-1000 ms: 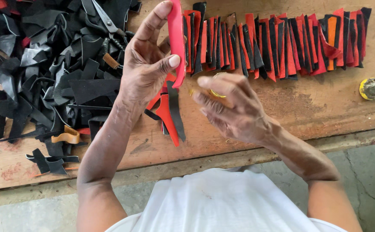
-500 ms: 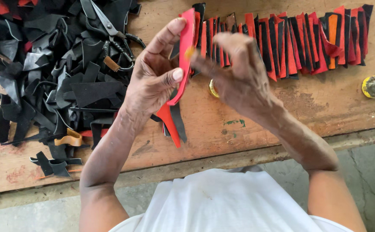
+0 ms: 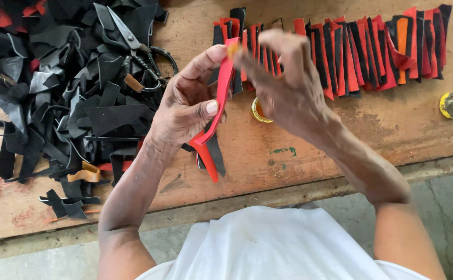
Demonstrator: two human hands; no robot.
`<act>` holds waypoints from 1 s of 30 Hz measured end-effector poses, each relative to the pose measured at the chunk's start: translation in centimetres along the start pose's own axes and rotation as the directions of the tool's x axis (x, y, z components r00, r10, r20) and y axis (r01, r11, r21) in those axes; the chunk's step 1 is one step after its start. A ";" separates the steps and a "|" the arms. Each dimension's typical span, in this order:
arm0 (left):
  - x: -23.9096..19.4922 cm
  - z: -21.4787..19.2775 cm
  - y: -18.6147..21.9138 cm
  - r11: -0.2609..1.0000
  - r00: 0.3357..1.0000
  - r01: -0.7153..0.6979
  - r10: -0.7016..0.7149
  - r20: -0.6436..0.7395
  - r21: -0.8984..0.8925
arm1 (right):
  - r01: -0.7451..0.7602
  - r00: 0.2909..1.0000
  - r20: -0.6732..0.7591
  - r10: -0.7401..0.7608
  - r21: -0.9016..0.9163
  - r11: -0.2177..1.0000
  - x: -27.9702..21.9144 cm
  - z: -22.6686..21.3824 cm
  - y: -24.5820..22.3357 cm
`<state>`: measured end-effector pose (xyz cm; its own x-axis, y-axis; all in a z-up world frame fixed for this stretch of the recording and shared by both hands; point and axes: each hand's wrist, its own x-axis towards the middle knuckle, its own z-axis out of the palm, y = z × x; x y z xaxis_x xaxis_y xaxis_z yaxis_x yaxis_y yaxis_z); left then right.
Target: The person repeatedly picks up red and black leather strips, applies a yellow adhesive from a small jar to one side, and joins them together. The person uses shears to trim the joined strips and places the finished pieces into a growing stack on the table.
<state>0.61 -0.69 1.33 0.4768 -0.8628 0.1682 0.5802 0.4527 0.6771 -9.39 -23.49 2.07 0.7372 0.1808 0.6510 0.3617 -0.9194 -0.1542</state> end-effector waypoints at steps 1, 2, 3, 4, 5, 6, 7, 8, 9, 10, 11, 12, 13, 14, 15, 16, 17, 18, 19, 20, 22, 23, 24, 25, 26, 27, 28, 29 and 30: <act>0.0 -0.1 -0.1 1.000 1.000 0.011 -0.011 -0.001 0.008 | -0.078 0.996 0.042 0.078 0.006 0.997 0.1 -0.2 0.2; -0.1 -0.1 0.0 1.000 1.000 0.018 -0.018 0.001 0.017 | -0.151 0.985 0.081 0.150 0.013 0.988 0.6 -0.2 0.6; -0.2 0.0 0.0 0.999 1.000 0.026 -0.026 0.003 0.026 | -0.187 0.979 0.091 0.181 0.051 0.981 0.7 -0.4 0.5; -0.3 0.1 0.0 0.999 0.999 0.034 -0.034 0.010 0.028 | -0.221 0.972 0.102 0.212 0.086 0.971 0.9 -0.5 0.8; -0.2 0.1 0.1 0.999 0.999 0.033 -0.033 0.012 0.032 | -0.217 0.975 0.084 0.206 0.155 0.964 0.8 -0.7 0.8; -0.3 0.2 0.0 0.999 1.000 0.025 -0.025 0.009 0.035 | -0.197 0.979 0.087 0.184 0.194 0.961 0.7 -0.6 0.7; -0.1 0.1 0.1 0.999 1.000 0.009 -0.009 0.001 0.040 | -0.178 0.983 0.091 0.161 0.233 0.956 0.5 -0.6 0.6; 0.2 -0.1 0.3 0.998 1.000 -0.009 0.010 -0.017 0.059 | -0.155 0.985 0.111 0.132 0.241 0.958 -0.1 -0.2 0.1; 0.4 -0.3 0.4 0.997 0.999 -0.027 0.029 -0.035 0.078 | -0.132 0.986 0.132 0.101 0.249 0.959 -0.6 0.2 -0.3; 0.8 -0.5 0.4 0.993 0.997 -0.047 0.054 -0.059 0.110 | -0.082 0.993 0.101 0.060 0.234 0.969 -1.3 0.7 -1.0; 1.2 -0.7 0.4 0.988 0.993 -0.066 0.079 -0.084 0.143 | -0.032 0.997 0.071 0.016 0.218 0.975 -1.8 1.3 -1.8; 1.4 -1.0 0.4 0.987 0.993 -0.086 0.097 -0.073 0.138 | 0.017 0.999 0.045 -0.027 0.202 0.979 -2.4 1.7 -2.6; 1.5 -1.2 0.5 0.985 0.991 -0.106 0.115 -0.062 0.133 | 0.036 0.996 0.075 -0.052 0.195 0.980 -3.0 1.7 -3.4; 1.8 -1.4 0.7 0.983 0.990 -0.127 0.134 -0.049 0.130 | 0.058 0.992 0.102 -0.078 0.187 0.981 -3.4 1.6 -4.2; 2.1 -1.5 1.0 0.972 0.984 -0.161 0.171 -0.046 0.168 | 0.080 0.986 0.130 -0.104 0.180 0.980 -3.6 1.3 -4.9; 2.4 -1.6 1.3 0.958 0.977 -0.197 0.210 -0.043 0.207 | 0.052 0.989 0.121 -0.085 0.250 0.967 -3.6 0.9 -5.4; 2.4 -1.5 1.7 0.926 0.966 -0.233 0.255 -0.035 0.296 | 0.025 0.991 0.113 -0.064 0.319 0.947 -3.4 0.4 -5.8; 2.4 -1.4 2.0 0.886 0.954 -0.266 0.299 -0.028 0.379 | -0.004 0.993 0.111 -0.042 0.386 0.922 -3.1 0.0 -6.0; 2.4 -1.1 2.5 0.812 0.938 -0.295 0.347 -0.010 0.503 | -0.198 0.979 0.168 0.116 0.639 0.743 -2.6 -0.5 -5.9; 2.4 -0.7 2.9 0.766 0.930 -0.309 0.367 0.011 0.563 | -0.353 0.932 0.264 0.247 0.814 0.462 -2.0 -0.9 -5.5; 2.4 0.4 3.5 0.716 0.921 -0.329 0.386 0.044 0.616 | -0.508 0.794 0.549 0.261 0.835 -0.211 -0.7 -1.4 -4.3; 2.3 1.1 3.6 0.725 0.925 -0.323 0.378 0.040 0.608 | -0.528 0.729 0.671 0.140 0.680 -0.510 0.1 -1.1 -3.5; 2.3 1.7 3.8 0.733 0.928 -0.319 0.371 0.040 0.601 | -0.503 0.673 0.740 -0.016 0.441 -0.743 1.0 -0.8 -2.6; 2.1 2.3 4.0 0.751 0.933 -0.304 0.359 0.024 0.587 | -0.490 0.690 0.724 -0.015 0.452 -0.745 1.5 -0.7 -1.9; 2.1 2.6 4.2 0.728 0.924 -0.328 0.379 0.045 0.602 | -0.482 0.704 0.710 -0.020 0.458 -0.747 2.0 -0.6 -1.2; 2.0 2.8 4.4 0.704 0.915 -0.352 0.399 0.067 0.616 | -0.474 0.718 0.695 -0.024 0.464 -0.748 2.5 -0.5 -0.4; 1.8 2.9 4.6 0.634 0.889 -0.410 0.440 0.130 0.656 | -0.509 0.730 0.683 -0.015 0.528 -0.680 3.1 -0.3 0.5; 1.6 2.9 4.8 0.577 0.871 -0.434 0.464 0.160 0.692 | -0.538 0.742 0.670 -0.008 0.588 -0.604 3.7 -0.1 1.7; 1.6 2.7 4.9 0.517 0.853 -0.459 0.485 0.194 0.723 | -0.557 0.757 0.654 0.001 0.646 -0.521 4.5 0.2 2.9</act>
<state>2.46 -0.45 6.82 0.5597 -0.5599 0.6109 -0.3957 0.4671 0.7907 -4.92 -25.33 4.40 0.9313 0.3643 0.0067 -0.2308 0.6041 -0.7627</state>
